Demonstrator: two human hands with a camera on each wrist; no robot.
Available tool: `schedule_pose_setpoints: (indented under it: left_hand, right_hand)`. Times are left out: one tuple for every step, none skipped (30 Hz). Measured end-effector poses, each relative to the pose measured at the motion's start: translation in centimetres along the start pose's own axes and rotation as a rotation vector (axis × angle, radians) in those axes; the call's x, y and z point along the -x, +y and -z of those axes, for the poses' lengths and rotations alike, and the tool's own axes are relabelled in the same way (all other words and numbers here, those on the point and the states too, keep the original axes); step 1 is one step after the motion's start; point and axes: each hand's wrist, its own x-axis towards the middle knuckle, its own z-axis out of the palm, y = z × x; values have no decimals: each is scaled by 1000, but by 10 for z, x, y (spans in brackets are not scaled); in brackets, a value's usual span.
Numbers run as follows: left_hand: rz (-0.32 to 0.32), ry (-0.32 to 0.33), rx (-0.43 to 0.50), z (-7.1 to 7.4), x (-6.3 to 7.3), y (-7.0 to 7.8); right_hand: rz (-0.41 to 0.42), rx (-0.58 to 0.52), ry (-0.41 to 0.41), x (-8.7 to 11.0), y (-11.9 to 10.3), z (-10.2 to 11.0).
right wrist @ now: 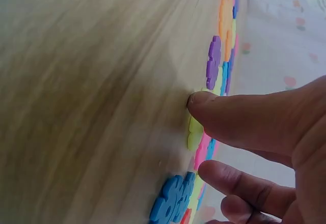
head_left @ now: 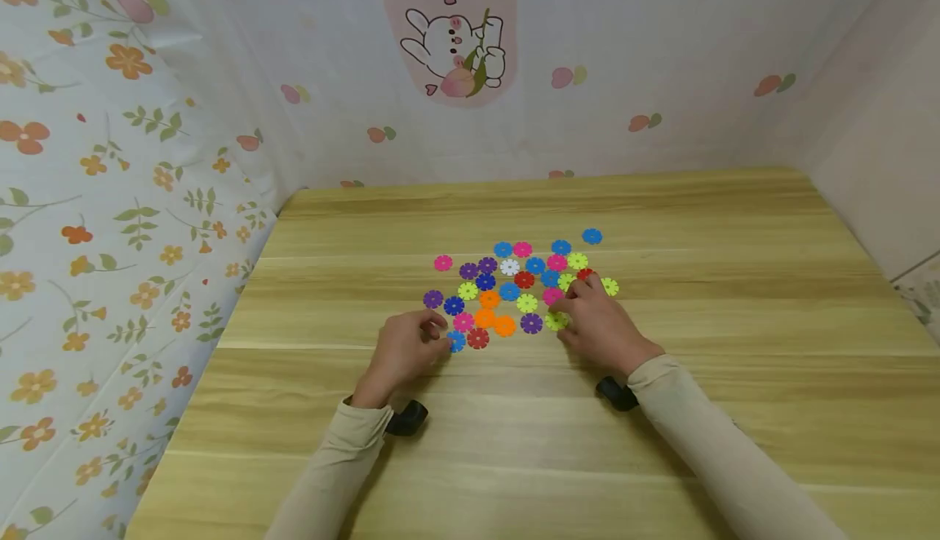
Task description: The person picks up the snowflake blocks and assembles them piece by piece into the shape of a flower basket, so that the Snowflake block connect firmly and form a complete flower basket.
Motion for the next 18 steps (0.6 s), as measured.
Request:
schedule_pose_setpoints:
  left_hand:
    - [-7,4,-19,-2,0,0]
    - [-15,12,-41,-3,0,0]
    - [-23,19,-62,-5,0,1]
    - [-28,28,-82,-6,1,2]
    - [-35,36,-98,-7,1,2]
    - [-41,44,-114,-7,1,3]
    - [-45,47,-134,-8,1,3]
    - [-52,49,-156,-8,1,4]
    - [-57,50,-173,-9,2,5]
    - [-64,51,-191,-10,2,6]
    - [-72,52,-205,-10,2,6]
    - [-76,53,-220,-10,2,7]
    - [-79,52,-229,-11,1,8]
    - [-80,55,-231,-11,1,9]
    - [-81,57,-230,-11,1,8]
    - [-82,60,-229,-11,1,8]
    - [-82,62,-226,-11,1,8]
    - [-80,62,-219,-11,1,8]
  right_hand:
    - [3,3,1,0,0,0]
    - [3,5,1,-1,0,-1]
    - [4,3,1,-1,0,-1]
    - [6,1,0,-2,0,-1]
    - [6,-3,-2,-2,0,-1]
    - [8,-9,-7,-3,0,-1]
    - [7,-21,-14,-4,-1,-1]
    - [9,-32,-19,-5,-1,-1]
    - [9,-48,-25,-5,-2,0]
    - [5,-63,-34,-6,-2,0]
    - [1,-79,-44,-7,-3,0]
    - [-2,-92,-52,-7,-3,1]
    - [-9,-106,-60,-7,-3,1]
    - [-12,-115,-65,-8,-3,2]
    - [-14,-124,-72,-8,-3,2]
    - [-10,-127,-79,-8,-3,2]
    - [-4,-132,-85,-9,-3,2]
    - [0,-136,-90,-10,-3,1]
